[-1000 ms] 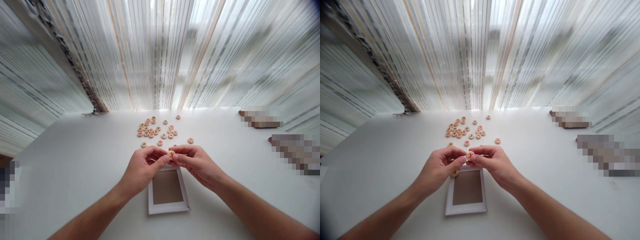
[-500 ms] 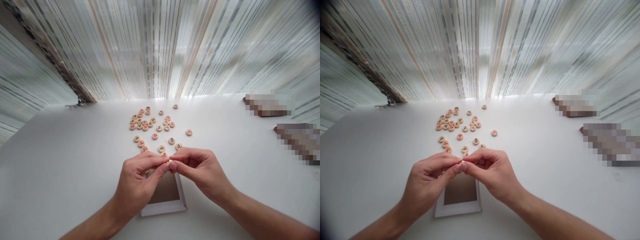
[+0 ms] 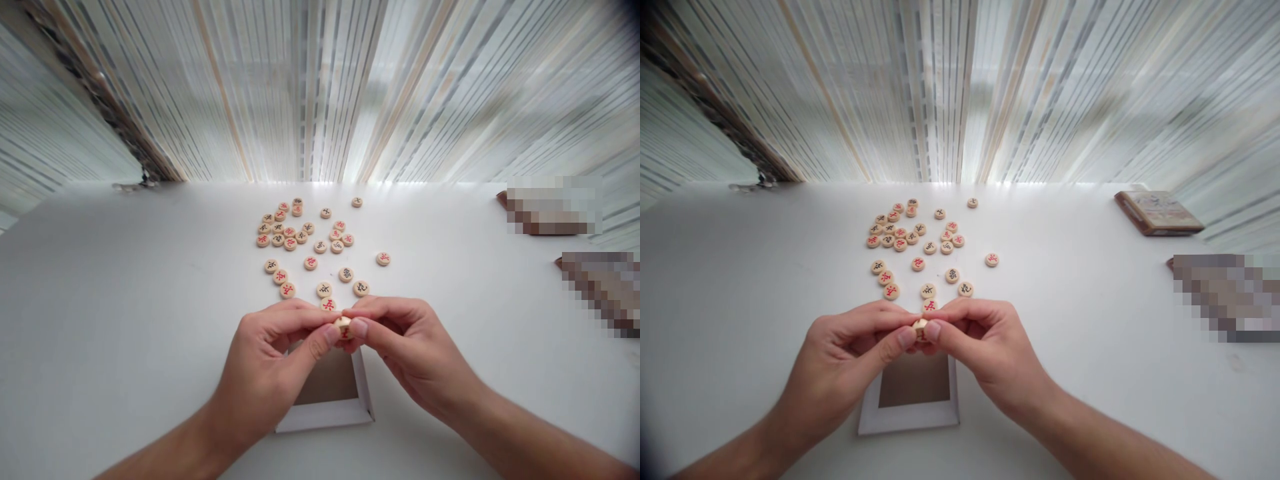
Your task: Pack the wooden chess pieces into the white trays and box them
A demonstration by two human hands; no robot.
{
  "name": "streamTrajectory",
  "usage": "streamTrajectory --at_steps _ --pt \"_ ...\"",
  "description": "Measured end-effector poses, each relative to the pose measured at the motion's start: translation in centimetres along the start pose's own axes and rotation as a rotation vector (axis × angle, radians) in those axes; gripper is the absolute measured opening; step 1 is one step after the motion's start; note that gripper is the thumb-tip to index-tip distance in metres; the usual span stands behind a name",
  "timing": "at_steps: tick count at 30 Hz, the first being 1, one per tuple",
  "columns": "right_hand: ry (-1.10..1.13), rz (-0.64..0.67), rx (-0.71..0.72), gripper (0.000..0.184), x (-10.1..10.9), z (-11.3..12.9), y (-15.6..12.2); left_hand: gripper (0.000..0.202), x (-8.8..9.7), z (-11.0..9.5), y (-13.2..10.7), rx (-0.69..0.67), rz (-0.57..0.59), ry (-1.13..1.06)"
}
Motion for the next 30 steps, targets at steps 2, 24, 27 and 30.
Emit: streamTrajectory --at_steps 2,24,27,30 --pt "0.042 0.001 -0.017 0.009 0.0 -0.1 0.0 0.026 -0.1 0.2 -0.1 0.056 0.007 -0.101" --pt "0.194 0.059 -0.229 0.020 -0.6 -0.6 -0.3 0.031 0.6 0.7 -0.3 0.106 0.000 -0.227" --pt "0.190 0.062 -0.265 0.027 -0.7 -0.6 -0.5 0.038 0.9 0.5 -0.5 -0.025 -0.015 -0.085" --pt "0.187 0.042 -0.300 0.029 -0.7 -0.6 -0.6 0.040 0.8 0.2 -0.7 -0.149 0.021 0.021"
Point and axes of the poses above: each hand's wrist, its own y-axis towards the middle knuckle, its own x-axis out of the back of the hand, z = x × y, the point moved 3 cm from there along y, towards the middle knuckle, and after that the axes turned 8 degrees about x, right-handed, at the moved point
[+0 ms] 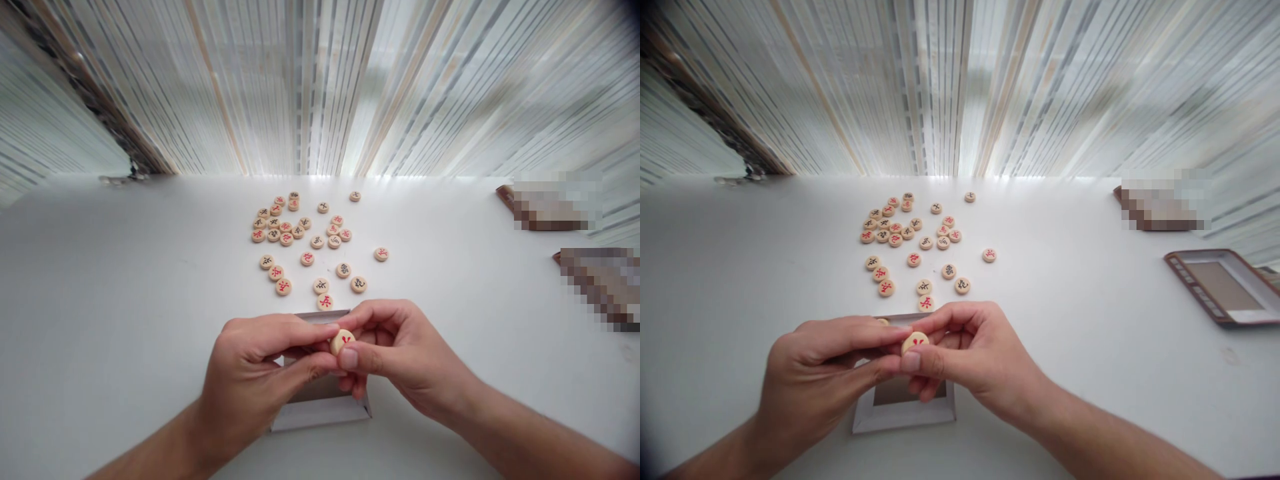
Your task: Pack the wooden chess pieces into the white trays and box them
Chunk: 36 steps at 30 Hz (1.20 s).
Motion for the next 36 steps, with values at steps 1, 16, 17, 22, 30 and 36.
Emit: streamTrajectory --at_steps 1,16,17,22,30,36 --pt "0.003 -0.009 -0.007 0.029 -0.02 0.00 0.00 0.040 -0.08 -0.09 -0.05 -0.027 0.022 0.033" --pt "-0.083 0.065 0.095 0.017 0.20 0.98 0.18 0.038 -0.02 0.46 -0.24 0.066 -0.043 -0.030" --pt "-0.069 0.062 0.090 0.018 0.11 0.95 0.17 0.037 0.05 0.47 -0.26 0.063 -0.054 -0.026" --pt "0.022 0.038 0.019 0.028 -0.29 0.51 0.17 0.037 0.23 0.24 -0.24 -0.001 -0.066 0.047" --pt "-0.021 -0.036 0.016 0.035 -0.02 0.54 0.12 0.051 0.01 0.02 -0.28 -0.189 0.055 0.213" --pt "-0.053 -0.061 0.101 0.026 -0.25 0.88 -0.21 0.051 -0.10 0.14 -0.29 -0.175 0.072 0.193"
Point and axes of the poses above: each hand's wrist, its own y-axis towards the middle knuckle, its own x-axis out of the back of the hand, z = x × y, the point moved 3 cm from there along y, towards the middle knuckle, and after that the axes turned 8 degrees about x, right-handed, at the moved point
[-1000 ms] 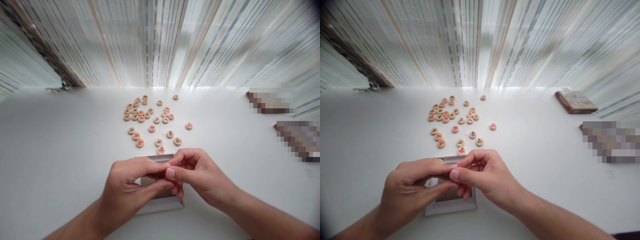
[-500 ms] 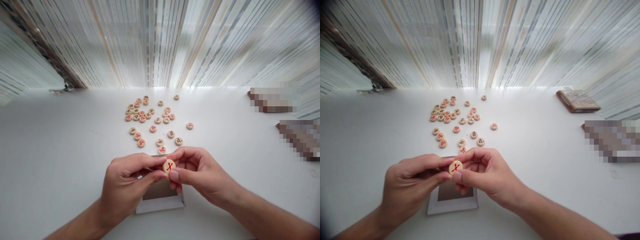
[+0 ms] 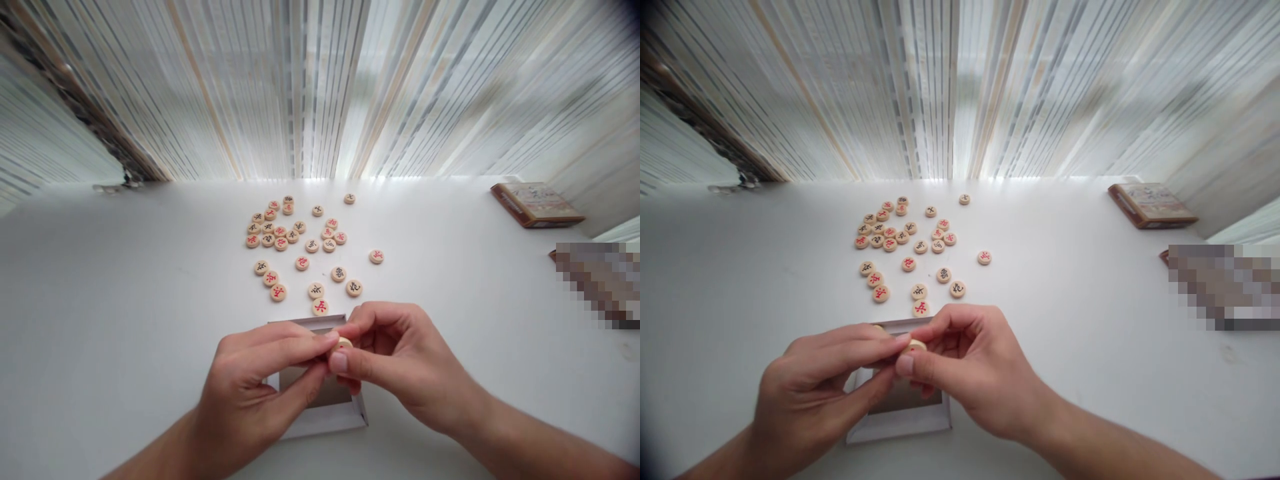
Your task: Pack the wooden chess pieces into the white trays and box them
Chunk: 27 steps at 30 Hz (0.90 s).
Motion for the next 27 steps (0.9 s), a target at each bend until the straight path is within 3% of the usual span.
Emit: streamTrajectory --at_steps 3,7,9,13,18,21,27 --pt "-0.076 -0.009 0.101 0.020 -0.2 0.3 -0.2 0.048 -0.2 0.2 -0.1 0.086 -0.031 -0.070" --pt "-0.245 -0.023 0.297 0.009 -0.5 0.8 -0.5 0.034 -0.5 0.6 -0.1 0.299 -0.084 -0.285" --pt "-0.342 -0.011 0.393 0.006 -0.6 1.0 -0.7 0.030 -0.5 0.6 -0.1 0.318 -0.093 -0.320" --pt "-0.479 0.011 0.541 0.018 -0.4 1.0 -0.9 0.036 -0.1 0.4 -0.1 0.195 -0.130 -0.176" --pt "-0.511 0.016 0.563 0.032 -0.2 0.7 -0.8 0.039 0.4 0.2 -0.4 0.051 -0.165 -0.011" --pt "-0.519 -0.001 0.582 0.031 0.0 0.7 -0.7 0.040 0.4 0.0 -0.4 -0.023 -0.160 0.058" --pt "-0.788 0.096 0.802 0.044 -0.1 1.3 -1.1 0.038 0.2 -0.3 -0.3 -0.089 -0.155 0.127"
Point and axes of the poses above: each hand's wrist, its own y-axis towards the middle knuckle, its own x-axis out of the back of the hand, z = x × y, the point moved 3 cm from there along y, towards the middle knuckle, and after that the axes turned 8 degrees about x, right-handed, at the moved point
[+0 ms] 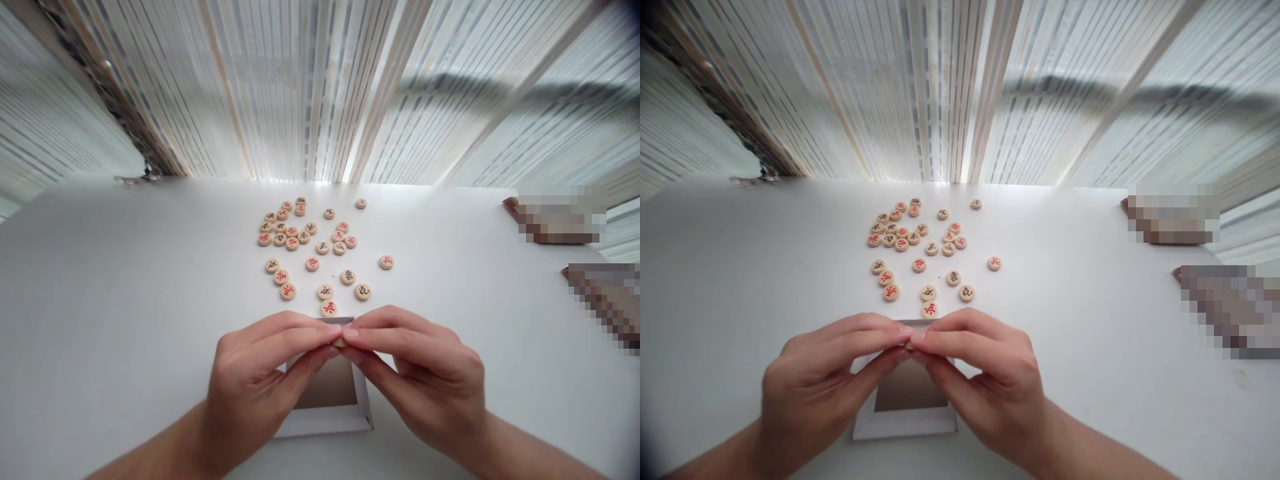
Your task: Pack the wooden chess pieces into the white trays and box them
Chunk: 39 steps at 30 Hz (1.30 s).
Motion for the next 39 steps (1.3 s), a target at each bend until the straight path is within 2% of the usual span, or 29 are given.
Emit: streamTrajectory --at_steps 4,7,9,11,13,17,20,24,27,31,35,39 --pt "-0.142 0.079 0.116 0.045 0.2 0.7 0.3 0.036 0.0 0.1 -0.3 0.032 -0.001 -0.024" --pt "-0.144 0.071 0.157 0.044 0.1 0.9 0.6 0.033 -0.1 0.5 -0.4 0.141 -0.011 -0.104" --pt "-0.078 0.033 0.079 0.040 0.0 0.4 0.6 0.029 -0.4 0.8 -0.3 0.267 -0.017 -0.198" --pt "0.028 0.003 -0.065 0.035 -0.1 -0.3 0.4 0.025 -0.6 1.2 0.0 0.403 -0.017 -0.314" --pt "0.119 -0.002 -0.146 0.037 -0.3 -0.9 0.1 0.022 -0.8 1.4 0.2 0.507 -0.002 -0.430" --pt "0.106 0.006 -0.115 0.046 -0.3 -1.0 -0.1 0.021 -0.9 1.4 0.4 0.603 0.052 -0.598" --pt "0.163 -0.030 -0.231 0.038 -0.2 -1.2 0.0 0.022 -1.1 1.2 0.2 0.619 0.103 -0.653" --pt "0.407 -0.027 -0.491 0.004 -0.5 -1.5 0.1 0.023 -1.5 1.1 -0.1 0.606 0.136 -0.630" --pt "0.494 0.023 -0.618 0.025 -0.7 -1.5 0.1 0.020 -1.6 1.3 -0.2 0.595 0.106 -0.561" --pt "0.576 0.065 -0.714 0.035 -0.8 -1.7 0.0 0.025 -1.5 1.7 -0.3 0.596 0.074 -0.553" --pt "0.651 0.081 -0.758 0.030 -0.9 -1.6 0.2 0.029 -1.3 1.6 -0.2 0.561 0.077 -0.509" --pt "0.737 0.055 -0.847 0.022 -1.2 -1.5 0.2 0.042 -1.2 1.1 0.0 0.449 0.123 -0.436"
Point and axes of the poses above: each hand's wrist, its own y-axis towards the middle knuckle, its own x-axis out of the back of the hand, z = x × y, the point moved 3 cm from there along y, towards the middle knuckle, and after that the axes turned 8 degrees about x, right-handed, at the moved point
